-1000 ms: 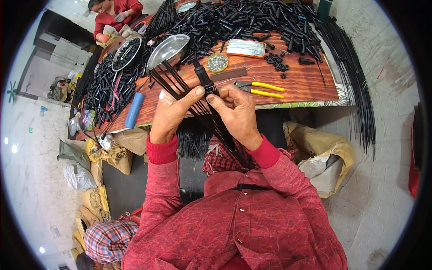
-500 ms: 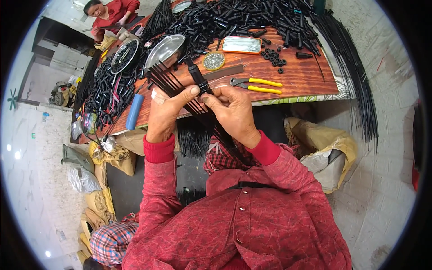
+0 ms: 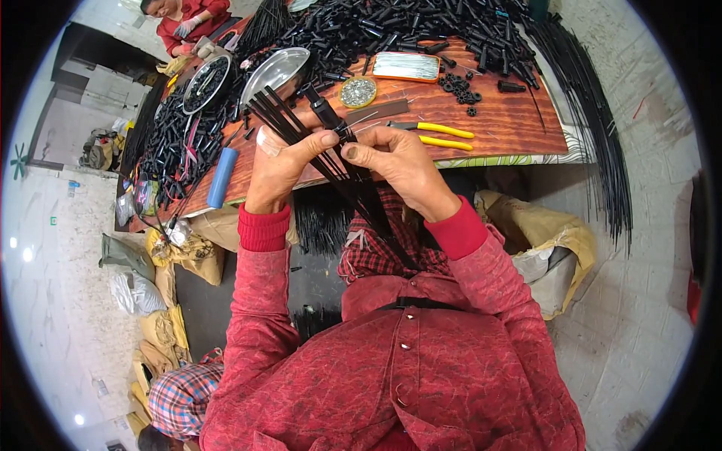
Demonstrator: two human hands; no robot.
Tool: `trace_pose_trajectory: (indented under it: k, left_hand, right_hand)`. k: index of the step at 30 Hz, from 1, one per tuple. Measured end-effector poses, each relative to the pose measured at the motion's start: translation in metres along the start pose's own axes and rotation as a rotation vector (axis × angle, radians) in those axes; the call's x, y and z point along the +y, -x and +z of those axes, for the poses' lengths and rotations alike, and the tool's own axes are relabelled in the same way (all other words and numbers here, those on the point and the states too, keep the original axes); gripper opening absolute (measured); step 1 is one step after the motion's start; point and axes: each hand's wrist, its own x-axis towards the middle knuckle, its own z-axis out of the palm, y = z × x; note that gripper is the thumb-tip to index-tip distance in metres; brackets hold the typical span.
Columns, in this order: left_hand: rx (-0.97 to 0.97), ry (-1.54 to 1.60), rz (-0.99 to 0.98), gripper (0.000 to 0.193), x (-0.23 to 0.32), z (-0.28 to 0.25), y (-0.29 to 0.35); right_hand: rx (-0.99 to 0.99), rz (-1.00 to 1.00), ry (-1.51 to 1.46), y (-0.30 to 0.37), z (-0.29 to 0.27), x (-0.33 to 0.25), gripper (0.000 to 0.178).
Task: Assembling black wire components into a plastic frame at a workstation on a production floor.
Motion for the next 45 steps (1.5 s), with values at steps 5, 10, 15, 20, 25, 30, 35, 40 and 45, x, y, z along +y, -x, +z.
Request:
trace_pose_trajectory:
  k: [5, 10, 15, 20, 25, 30, 35, 40, 45]
  left_hand:
    - [-0.022, 0.049, 0.006, 0.028, -0.005, 0.0, -0.004]
    - [-0.033, 0.055, 0.032, 0.03, -0.006, 0.001, -0.008]
    - [-0.038, 0.198, 0.066, 0.036, -0.001, -0.006, -0.007]
    - [-0.054, 0.075, 0.03, 0.033, -0.007, -0.006, -0.019]
    - [-0.04, 0.126, 0.033, 0.031, -0.012, -0.001, -0.01]
    - [-0.007, 0.142, 0.012, 0.032, -0.018, -0.003, -0.008]
    - [-0.004, 0.145, 0.006, 0.033, -0.02, -0.005, -0.007]
    - [0.026, 0.164, -0.021, 0.034, -0.02, -0.003, -0.005]
    - [0.062, 0.123, -0.026, 0.034, -0.019, -0.001, -0.004]
  right_hand:
    - [-0.054, 0.113, -0.048, -0.007, -0.01, 0.001, 0.021]
    - [-0.114, 0.244, -0.151, -0.015, -0.016, 0.0, 0.024]
    - [-0.023, 0.08, -0.046, -0.006, 0.004, -0.017, 0.022]
    - [0.031, -0.078, -0.027, -0.005, 0.004, -0.019, 0.022]
    - [0.013, -0.004, -0.01, 0.002, -0.005, -0.009, 0.018]
    - [-0.01, 0.0, 0.08, -0.001, -0.009, -0.008, 0.017]
    - [-0.038, 0.081, -0.013, -0.005, -0.01, -0.004, 0.017]
    - [0.014, 0.036, 0.112, -0.002, -0.007, -0.007, 0.017]
    - [0.013, -0.007, 0.128, -0.005, -0.007, -0.006, 0.013]
